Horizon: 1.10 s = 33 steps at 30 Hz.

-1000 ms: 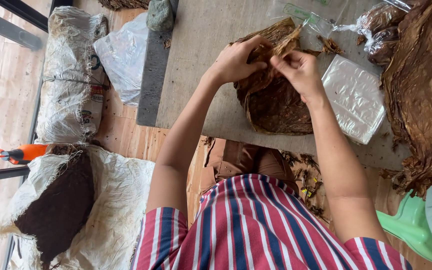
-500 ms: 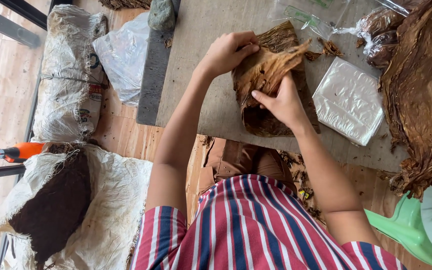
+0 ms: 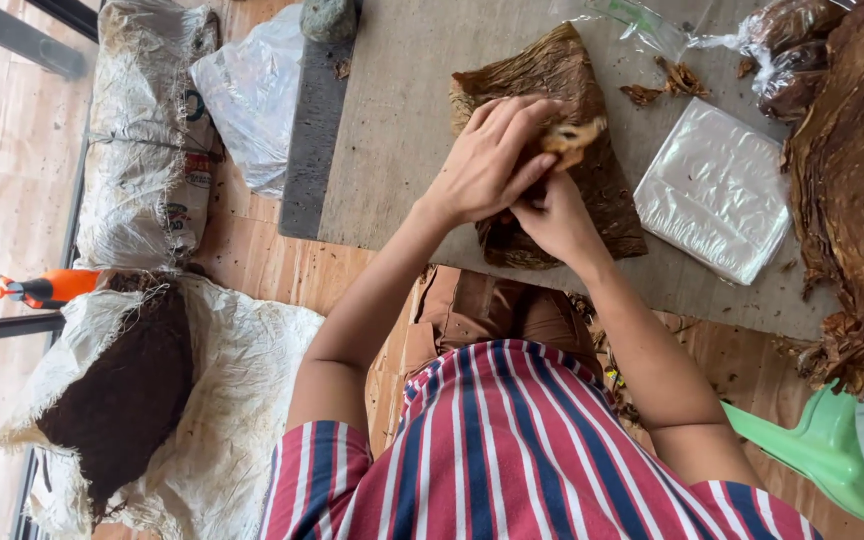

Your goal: Unfolding, smoothing, and folding dried tobacco leaves before placing them into individual plastic bags.

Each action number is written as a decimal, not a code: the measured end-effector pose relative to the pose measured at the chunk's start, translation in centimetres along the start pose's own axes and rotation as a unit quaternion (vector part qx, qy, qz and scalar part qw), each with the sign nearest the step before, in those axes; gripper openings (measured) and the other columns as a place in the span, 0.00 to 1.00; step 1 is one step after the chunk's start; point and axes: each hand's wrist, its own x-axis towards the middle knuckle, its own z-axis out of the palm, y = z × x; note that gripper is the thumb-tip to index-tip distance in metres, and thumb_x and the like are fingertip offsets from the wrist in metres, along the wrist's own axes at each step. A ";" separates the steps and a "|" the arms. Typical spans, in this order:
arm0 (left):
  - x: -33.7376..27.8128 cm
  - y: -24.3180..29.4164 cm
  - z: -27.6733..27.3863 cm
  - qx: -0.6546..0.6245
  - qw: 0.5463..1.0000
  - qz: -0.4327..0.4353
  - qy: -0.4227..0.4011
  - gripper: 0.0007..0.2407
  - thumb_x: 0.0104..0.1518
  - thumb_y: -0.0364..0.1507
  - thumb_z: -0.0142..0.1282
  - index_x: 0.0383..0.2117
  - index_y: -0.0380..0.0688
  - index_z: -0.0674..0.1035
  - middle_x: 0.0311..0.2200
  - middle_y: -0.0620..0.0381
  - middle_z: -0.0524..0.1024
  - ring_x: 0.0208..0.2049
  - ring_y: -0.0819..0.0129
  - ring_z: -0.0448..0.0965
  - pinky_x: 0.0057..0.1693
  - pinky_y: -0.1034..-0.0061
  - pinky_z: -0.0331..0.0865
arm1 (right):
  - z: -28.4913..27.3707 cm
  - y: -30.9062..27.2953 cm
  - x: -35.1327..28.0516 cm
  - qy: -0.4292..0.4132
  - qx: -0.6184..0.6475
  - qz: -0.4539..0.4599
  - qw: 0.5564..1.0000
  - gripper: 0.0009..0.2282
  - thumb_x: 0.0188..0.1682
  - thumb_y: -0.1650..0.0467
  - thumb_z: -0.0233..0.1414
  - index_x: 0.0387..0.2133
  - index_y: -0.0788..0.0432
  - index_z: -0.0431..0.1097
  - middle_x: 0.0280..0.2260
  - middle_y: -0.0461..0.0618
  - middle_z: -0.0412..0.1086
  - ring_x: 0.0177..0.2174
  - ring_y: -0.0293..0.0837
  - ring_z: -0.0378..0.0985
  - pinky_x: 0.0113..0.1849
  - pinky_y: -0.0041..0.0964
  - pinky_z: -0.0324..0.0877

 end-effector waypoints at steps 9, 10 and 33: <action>-0.8 -2.9 2.4 0.191 0.981 -0.042 0.006 0.14 0.76 0.39 0.57 0.63 0.56 0.82 0.45 0.54 0.66 0.44 0.59 0.64 0.53 0.63 0.60 | -1.7 -4.5 -1.6 0.016 0.035 0.068 0.997 0.39 0.61 0.81 0.58 0.80 0.67 0.39 0.36 0.64 0.83 0.25 0.46 0.86 0.20 0.29 0.77; -1.1 -3.5 2.9 0.218 0.975 -0.038 -0.020 0.17 0.77 0.40 0.54 0.70 0.59 0.79 0.45 0.54 0.65 0.45 0.59 0.63 0.54 0.62 0.59 | -2.2 -4.9 -1.5 0.016 0.014 0.046 0.999 0.42 0.62 0.82 0.58 0.82 0.66 0.35 0.36 0.67 0.84 0.27 0.49 0.89 0.19 0.25 0.77; 0.1 -6.9 -0.8 0.011 0.959 -0.282 0.000 0.17 0.77 0.37 0.54 0.64 0.43 0.80 0.56 0.49 0.83 0.44 0.57 0.91 0.47 0.66 0.88 | -6.8 1.3 5.5 0.103 -0.400 -0.255 0.874 0.17 0.54 0.85 0.70 0.55 0.65 0.81 0.56 0.55 0.73 0.45 0.49 0.79 0.49 0.38 0.83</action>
